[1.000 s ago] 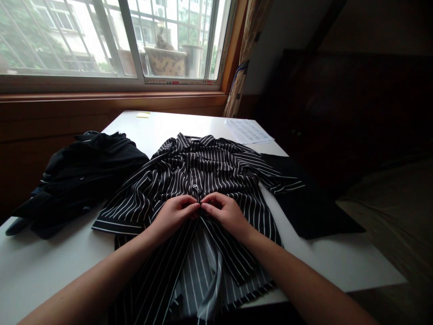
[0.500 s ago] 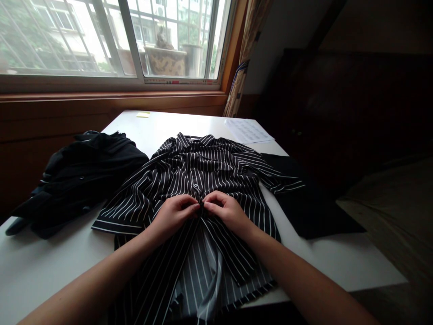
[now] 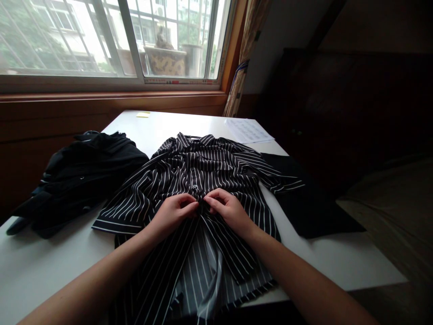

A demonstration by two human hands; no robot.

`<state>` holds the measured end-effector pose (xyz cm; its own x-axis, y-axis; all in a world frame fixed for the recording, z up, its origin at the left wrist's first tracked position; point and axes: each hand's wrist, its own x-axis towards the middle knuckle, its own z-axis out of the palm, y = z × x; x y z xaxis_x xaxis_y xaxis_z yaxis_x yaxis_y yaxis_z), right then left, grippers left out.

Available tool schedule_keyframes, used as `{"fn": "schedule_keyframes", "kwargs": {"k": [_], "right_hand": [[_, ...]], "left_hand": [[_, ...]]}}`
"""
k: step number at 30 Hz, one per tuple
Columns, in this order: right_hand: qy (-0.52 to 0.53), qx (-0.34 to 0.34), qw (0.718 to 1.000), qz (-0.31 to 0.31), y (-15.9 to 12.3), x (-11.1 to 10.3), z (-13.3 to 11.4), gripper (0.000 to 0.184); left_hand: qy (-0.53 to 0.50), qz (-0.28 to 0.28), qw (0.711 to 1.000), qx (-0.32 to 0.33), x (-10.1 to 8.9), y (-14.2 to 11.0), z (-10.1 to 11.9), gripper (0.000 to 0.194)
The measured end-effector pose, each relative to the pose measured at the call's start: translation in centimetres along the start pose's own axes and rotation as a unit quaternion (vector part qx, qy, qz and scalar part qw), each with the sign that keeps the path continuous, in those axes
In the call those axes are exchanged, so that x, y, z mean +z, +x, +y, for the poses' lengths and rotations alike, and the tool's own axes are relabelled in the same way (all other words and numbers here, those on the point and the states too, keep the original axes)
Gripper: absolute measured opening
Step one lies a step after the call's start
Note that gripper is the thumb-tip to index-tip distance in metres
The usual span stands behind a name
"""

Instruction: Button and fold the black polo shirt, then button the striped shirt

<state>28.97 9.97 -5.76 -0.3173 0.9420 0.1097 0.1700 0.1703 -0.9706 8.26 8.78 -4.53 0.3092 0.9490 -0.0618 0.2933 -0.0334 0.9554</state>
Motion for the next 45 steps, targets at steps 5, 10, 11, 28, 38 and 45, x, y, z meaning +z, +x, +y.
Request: {"fn": "schedule_keyframes", "kwargs": {"k": [5, 10, 11, 28, 38, 45], "right_hand": [[-0.052, -0.025, 0.998, -0.005, -0.2, -0.1, 0.1, 0.016], [-0.115, -0.062, 0.991, -0.014, -0.2, -0.1, -0.4, 0.013], [-0.122, -0.068, 0.990, -0.014, -0.2, -0.1, -0.5, 0.012], [-0.213, -0.134, 0.968, 0.027, -0.2, -2.0, -0.8, 0.010], [-0.377, -0.168, 0.909, 0.058, -0.1, -3.8, 0.1, 0.011], [-0.406, -0.150, 0.902, 0.010, 0.0, -4.0, 0.8, 0.017]], "left_hand": [[-0.001, 0.000, 1.000, 0.003, 0.0, 0.0, -0.1, 0.025], [0.018, 0.003, 1.000, 0.016, 0.0, 0.0, -0.3, 0.024], [0.027, 0.006, 0.999, 0.019, 0.0, 0.0, -0.3, 0.025], [0.249, 0.056, 0.956, 0.143, -1.2, -0.6, 0.1, 0.016], [0.454, 0.067, 0.863, 0.213, -3.1, -0.6, -0.6, 0.015], [0.467, 0.026, 0.859, 0.209, -3.3, -0.6, -0.8, 0.021]]}}
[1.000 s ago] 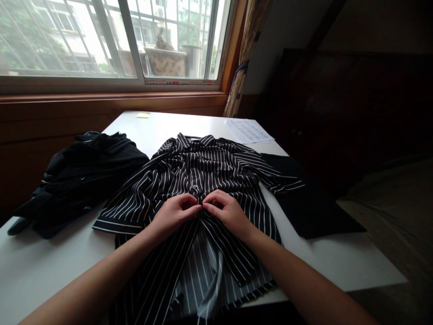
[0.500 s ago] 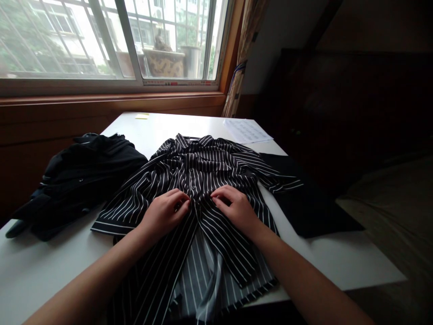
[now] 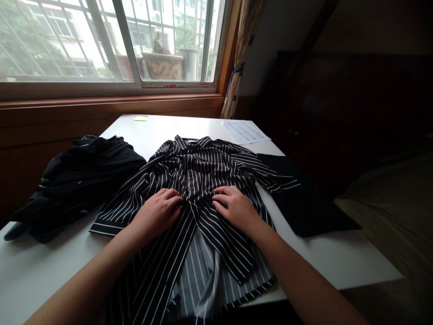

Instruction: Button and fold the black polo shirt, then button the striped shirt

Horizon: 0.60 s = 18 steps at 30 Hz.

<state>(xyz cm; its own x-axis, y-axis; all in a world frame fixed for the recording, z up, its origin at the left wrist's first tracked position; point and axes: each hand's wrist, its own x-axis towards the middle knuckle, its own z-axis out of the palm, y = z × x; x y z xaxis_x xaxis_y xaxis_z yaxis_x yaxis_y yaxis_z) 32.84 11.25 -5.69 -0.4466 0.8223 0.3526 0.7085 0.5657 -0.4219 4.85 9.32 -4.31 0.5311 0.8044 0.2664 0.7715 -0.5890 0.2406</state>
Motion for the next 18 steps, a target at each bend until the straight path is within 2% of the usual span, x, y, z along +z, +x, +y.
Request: {"fn": "schedule_keyframes", "kwargs": {"k": [12, 18], "right_hand": [[-0.044, 0.004, 0.999, -0.011, -0.3, 0.3, 0.3, 0.026], [-0.005, -0.016, 0.999, 0.036, 0.0, -0.4, -0.6, 0.014]], "left_hand": [[-0.016, 0.002, 1.000, -0.012, 0.5, 0.0, -1.0, 0.032], [-0.025, 0.015, 1.000, -0.003, 0.7, -0.1, -1.2, 0.036]]}}
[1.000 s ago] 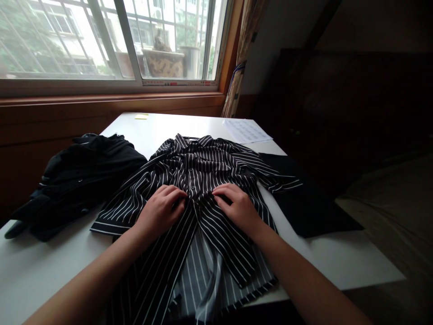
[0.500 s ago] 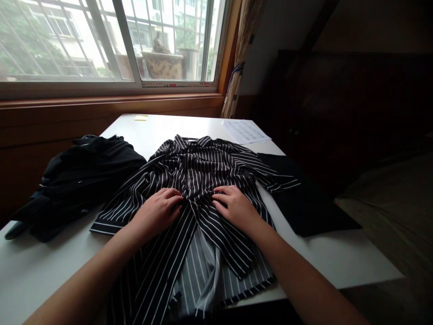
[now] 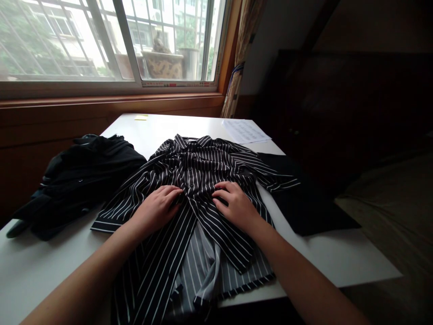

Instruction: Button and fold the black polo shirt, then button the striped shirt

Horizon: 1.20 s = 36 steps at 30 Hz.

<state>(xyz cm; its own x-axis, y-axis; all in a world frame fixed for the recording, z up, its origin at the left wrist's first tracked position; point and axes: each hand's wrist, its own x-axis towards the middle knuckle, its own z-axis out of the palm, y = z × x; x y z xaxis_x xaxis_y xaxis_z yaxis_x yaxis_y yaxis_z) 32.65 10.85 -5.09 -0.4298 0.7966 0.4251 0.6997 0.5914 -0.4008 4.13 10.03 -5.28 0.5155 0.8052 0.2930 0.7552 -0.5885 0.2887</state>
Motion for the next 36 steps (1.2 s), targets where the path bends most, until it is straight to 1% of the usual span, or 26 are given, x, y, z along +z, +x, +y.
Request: {"fn": "schedule_keyframes", "kwargs": {"k": [2, 4, 5, 7, 9, 11, 12, 14, 18, 21, 24, 26, 28, 32, 36], "right_hand": [[0.021, -0.008, 1.000, 0.018, 0.0, -0.4, -0.7, 0.007], [0.043, -0.022, 0.999, 0.014, 0.0, -0.8, -1.4, 0.009], [0.054, -0.034, 0.998, -0.005, -0.1, -1.0, -1.7, 0.011], [0.074, -0.064, 0.993, -0.070, -0.2, -1.1, -2.3, 0.017], [0.087, -0.092, 0.981, -0.146, -0.4, -1.1, -2.5, 0.022], [0.096, -0.111, 0.968, -0.202, -0.5, -1.1, -2.6, 0.026], [0.101, -0.115, 0.963, -0.220, -0.5, -1.1, -2.5, 0.028], [0.108, -0.117, 0.958, -0.237, -0.5, -1.3, -2.3, 0.027], [0.114, -0.106, 0.959, -0.237, -0.4, -1.8, -2.1, 0.023], [0.119, -0.109, 0.958, -0.239, -0.5, -2.0, -2.4, 0.026], [0.117, -0.114, 0.956, -0.244, -0.5, -1.9, -2.5, 0.026], [0.123, -0.109, 0.956, -0.243, -0.4, -1.8, -2.2, 0.022], [0.129, -0.090, 0.962, -0.223, -0.2, -1.8, -1.5, 0.019], [0.128, -0.039, 0.978, -0.158, 0.0, -2.0, 0.0, 0.024], [0.149, -0.010, 0.978, -0.148, 0.0, -2.6, 0.6, 0.023]], "left_hand": [[-0.002, 0.011, 1.000, 0.000, -0.1, 0.0, 0.1, 0.033], [0.004, 0.024, 1.000, -0.003, -0.5, 0.0, 0.3, 0.024], [0.009, 0.030, 1.000, -0.003, -0.7, 0.0, 0.5, 0.018], [0.010, 0.025, 1.000, 0.011, -1.1, 0.1, 0.9, 0.008], [-0.022, -0.012, 0.998, 0.049, -1.6, 0.1, 1.4, 0.004], [-0.076, -0.072, 0.990, 0.096, -1.9, 0.0, 2.0, 0.008], [-0.101, -0.100, 0.983, 0.115, -2.1, 0.0, 2.3, 0.008], [-0.135, -0.142, 0.971, 0.139, -2.4, -0.2, 2.8, 0.007], [-0.154, -0.173, 0.962, 0.148, -2.6, -0.5, 3.2, 0.013], [-0.144, -0.171, 0.964, 0.142, -2.2, -0.5, 3.1, 0.016], [-0.132, -0.163, 0.969, 0.132, -1.6, -0.4, 2.8, 0.012], [-0.127, -0.160, 0.971, 0.127, -1.3, -0.3, 2.7, 0.007], [-0.126, -0.153, 0.972, 0.127, -1.0, -0.3, 2.4, 0.005], [-0.121, -0.129, 0.976, 0.128, -0.9, -0.1, 1.9, 0.004], [-0.123, -0.113, 0.977, 0.129, -0.6, 0.0, 1.2, 0.006]]}}
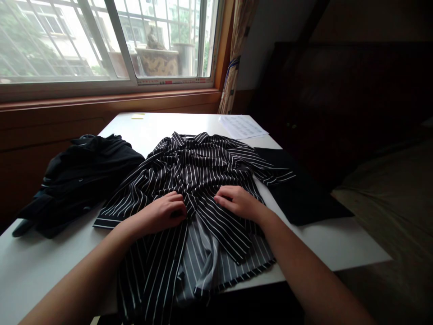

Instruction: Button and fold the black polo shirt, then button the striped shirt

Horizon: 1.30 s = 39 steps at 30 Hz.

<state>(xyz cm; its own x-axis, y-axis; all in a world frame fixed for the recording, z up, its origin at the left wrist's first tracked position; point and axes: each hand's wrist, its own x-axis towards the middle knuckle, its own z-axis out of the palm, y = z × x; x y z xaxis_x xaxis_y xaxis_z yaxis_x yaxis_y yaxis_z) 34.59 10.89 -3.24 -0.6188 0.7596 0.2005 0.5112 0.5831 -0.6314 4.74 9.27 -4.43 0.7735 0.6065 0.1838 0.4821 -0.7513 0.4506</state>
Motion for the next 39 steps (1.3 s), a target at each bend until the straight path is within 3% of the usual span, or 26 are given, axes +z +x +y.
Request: {"fn": "schedule_keyframes", "kwargs": {"k": [3, 8, 14, 20, 24, 28, 34, 37, 39], "right_hand": [[0.010, 0.011, 1.000, -0.015, -0.4, -0.6, -0.6, 0.016], [0.013, 0.029, 0.995, -0.092, -2.1, -2.5, -2.6, 0.012], [0.006, 0.051, 0.989, -0.137, -6.8, -2.6, -4.0, 0.041], [-0.039, 0.056, 0.993, -0.098, -10.4, -0.6, -4.2, 0.054], [-0.062, 0.023, 0.996, -0.054, -11.4, 0.4, -4.1, 0.029], [-0.073, -0.012, 0.997, -0.019, -11.9, 1.4, -3.8, 0.006], [-0.079, -0.013, 0.997, -0.013, -12.2, 1.8, -4.3, 0.004], [-0.089, -0.003, 0.996, -0.028, -12.2, 1.7, -4.6, 0.018], [-0.099, -0.005, 0.995, -0.033, -12.1, 1.7, -4.7, 0.017]], "left_hand": [[-0.010, 0.025, 1.000, 0.008, 0.2, 0.0, -0.5, 0.008], [-0.009, 0.078, 0.997, 0.004, 0.1, 0.0, -0.5, 0.007], [0.028, 0.156, 0.986, -0.047, -0.1, 0.1, -0.1, 0.004], [0.069, 0.205, 0.969, -0.117, 0.1, 0.3, -0.2, 0.004], [0.082, 0.221, 0.961, -0.146, 0.2, 0.3, -0.3, 0.005], [0.080, 0.226, 0.961, -0.137, 0.2, 0.1, -0.6, 0.003], [0.076, 0.214, 0.966, -0.123, 0.2, 0.1, -0.5, 0.003], [0.080, 0.204, 0.969, -0.110, 0.2, 0.1, -0.5, 0.003], [0.082, 0.184, 0.975, -0.090, 0.2, 0.0, -0.6, 0.002]]}}
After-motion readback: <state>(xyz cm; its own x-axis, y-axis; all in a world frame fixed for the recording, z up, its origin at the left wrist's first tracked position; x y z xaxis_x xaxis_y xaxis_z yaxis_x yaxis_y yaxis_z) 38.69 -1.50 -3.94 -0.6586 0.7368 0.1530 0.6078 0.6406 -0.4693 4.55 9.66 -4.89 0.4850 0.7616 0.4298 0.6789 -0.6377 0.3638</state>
